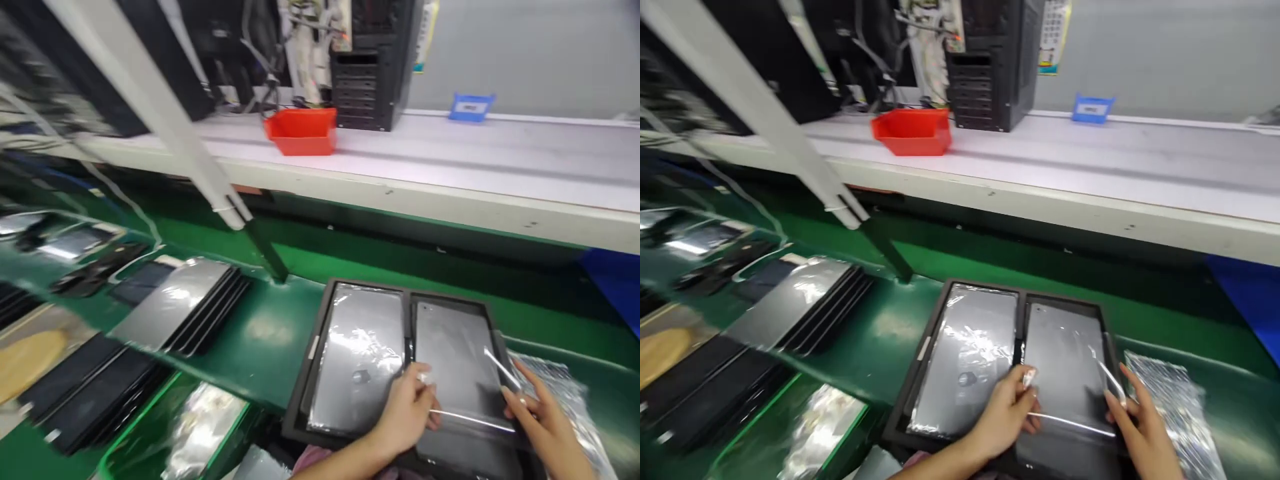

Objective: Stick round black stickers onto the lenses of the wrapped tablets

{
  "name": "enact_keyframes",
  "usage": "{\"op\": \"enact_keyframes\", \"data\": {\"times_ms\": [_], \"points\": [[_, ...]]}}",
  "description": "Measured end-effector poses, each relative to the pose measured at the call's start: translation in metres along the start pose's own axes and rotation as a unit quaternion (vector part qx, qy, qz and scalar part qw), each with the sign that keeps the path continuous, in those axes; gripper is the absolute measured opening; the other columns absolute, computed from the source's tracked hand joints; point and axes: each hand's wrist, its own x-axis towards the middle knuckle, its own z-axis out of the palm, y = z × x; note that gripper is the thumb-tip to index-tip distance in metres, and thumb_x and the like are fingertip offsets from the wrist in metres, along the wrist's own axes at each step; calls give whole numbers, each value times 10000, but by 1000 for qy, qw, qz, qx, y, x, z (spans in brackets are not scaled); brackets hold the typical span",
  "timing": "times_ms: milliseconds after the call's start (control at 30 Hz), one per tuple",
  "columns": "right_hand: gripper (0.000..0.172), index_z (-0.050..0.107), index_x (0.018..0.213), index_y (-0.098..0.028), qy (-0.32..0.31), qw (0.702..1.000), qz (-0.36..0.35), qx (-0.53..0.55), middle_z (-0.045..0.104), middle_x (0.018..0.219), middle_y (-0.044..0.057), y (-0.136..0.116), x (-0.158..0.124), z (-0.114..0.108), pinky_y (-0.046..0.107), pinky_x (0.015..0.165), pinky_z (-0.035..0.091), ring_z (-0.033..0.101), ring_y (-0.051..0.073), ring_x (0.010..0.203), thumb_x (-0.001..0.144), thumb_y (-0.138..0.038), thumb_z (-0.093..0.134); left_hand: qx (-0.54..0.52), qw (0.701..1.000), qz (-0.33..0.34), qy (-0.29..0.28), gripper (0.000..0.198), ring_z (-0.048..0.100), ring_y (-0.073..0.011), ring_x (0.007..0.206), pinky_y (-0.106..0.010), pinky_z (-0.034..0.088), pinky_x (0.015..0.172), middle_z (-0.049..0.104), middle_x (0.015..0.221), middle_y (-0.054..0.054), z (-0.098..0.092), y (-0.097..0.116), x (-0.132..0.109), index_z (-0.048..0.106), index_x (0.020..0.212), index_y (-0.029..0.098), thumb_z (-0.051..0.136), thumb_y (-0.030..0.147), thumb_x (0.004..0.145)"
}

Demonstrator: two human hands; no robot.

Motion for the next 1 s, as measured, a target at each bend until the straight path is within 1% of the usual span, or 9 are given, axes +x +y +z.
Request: {"op": "enact_keyframes", "data": {"times_ms": [133, 333, 400, 500, 600, 667, 767, 867, 1000], "points": [[622, 346, 1397, -179, -70, 997, 27, -29, 564, 557, -36, 6, 2, 11, 267, 521, 465, 575, 173, 536, 865, -484, 453, -8, 1000, 27, 4, 673, 595, -130, 582, -266, 511, 578, 591, 706, 31, -7, 4, -10, 199, 1398, 172, 515, 259, 811], [456, 579, 1224, -290, -84, 959, -34, -269, 627, 641, 31, -6, 4, 6, 297, 464, 424, 590, 220, 545, 873, -508, 389, 194, 974, 69, -93, 352, 635, -200, 936, -332, 491, 855, 669, 1020, -83, -38, 30, -33, 593, 1153, 185, 527, 258, 815], [457, 575, 1231, -293, -45, 932, -66, -353, 630, 693, 57, -19, 7, 3, 299, 443, 398, 616, 259, 626, 871, -503, 387, 282, 952, 118, -18, 320, 607, -217, 1002, -361, 469, 899, 653, 1089, -87, -61, 44, -36, 613, 1128, 205, 489, 298, 848], [468, 561, 1241, -231, -1, 932, -112, -346, 648, 849, 95, -51, 16, 11, 318, 498, 436, 624, 253, 695, 895, -474, 358, 413, 863, 189, 220, 353, 558, -283, 1036, -459, 425, 934, 625, 1079, -137, -104, 54, -30, 618, 1098, 150, 427, 339, 869], [409, 581, 1187, -183, -73, 958, -146, -236, 663, 999, 106, -96, 25, 41, 320, 672, 495, 645, 217, 799, 925, -399, 352, 484, 773, 176, 371, 435, 553, -335, 988, -511, 433, 885, 602, 1021, -170, -140, 48, -18, 610, 1092, 101, 426, 411, 849], [360, 595, 1153, -152, -160, 953, -137, -218, 670, 1024, 113, -125, 29, 69, 312, 753, 488, 646, 217, 892, 931, -320, 367, 469, 779, 160, 383, 419, 588, -307, 898, -465, 480, 809, 608, 963, -145, -154, 42, -10, 622, 1030, 123, 436, 442, 834], [314, 632, 1047, -115, -217, 926, -67, -300, 676, 966, 148, -154, 34, 106, 333, 680, 474, 665, 257, 829, 924, -279, 394, 422, 808, 169, 376, 340, 605, -246, 739, -387, 503, 697, 613, 830, -92, -160, 38, -3, 621, 854, 165, 458, 461, 814], [293, 639, 898, -126, -223, 906, -37, -358, 677, 903, 151, -162, 39, 127, 325, 601, 437, 672, 274, 761, 931, -290, 398, 406, 808, 193, 381, 292, 580, -218, 638, -352, 485, 636, 586, 691, -51, -155, 41, 0, 574, 712, 195, 459, 441, 818], [209, 588, 836, -162, -189, 916, -32, -352, 678, 821, 107, -153, 42, 132, 272, 548, 373, 664, 225, 711, 928, -243, 418, 418, 796, 233, 371, 262, 589, -231, 687, -354, 471, 665, 595, 679, -48, -146, 45, -5, 521, 679, 218, 419, 386, 851]]}}
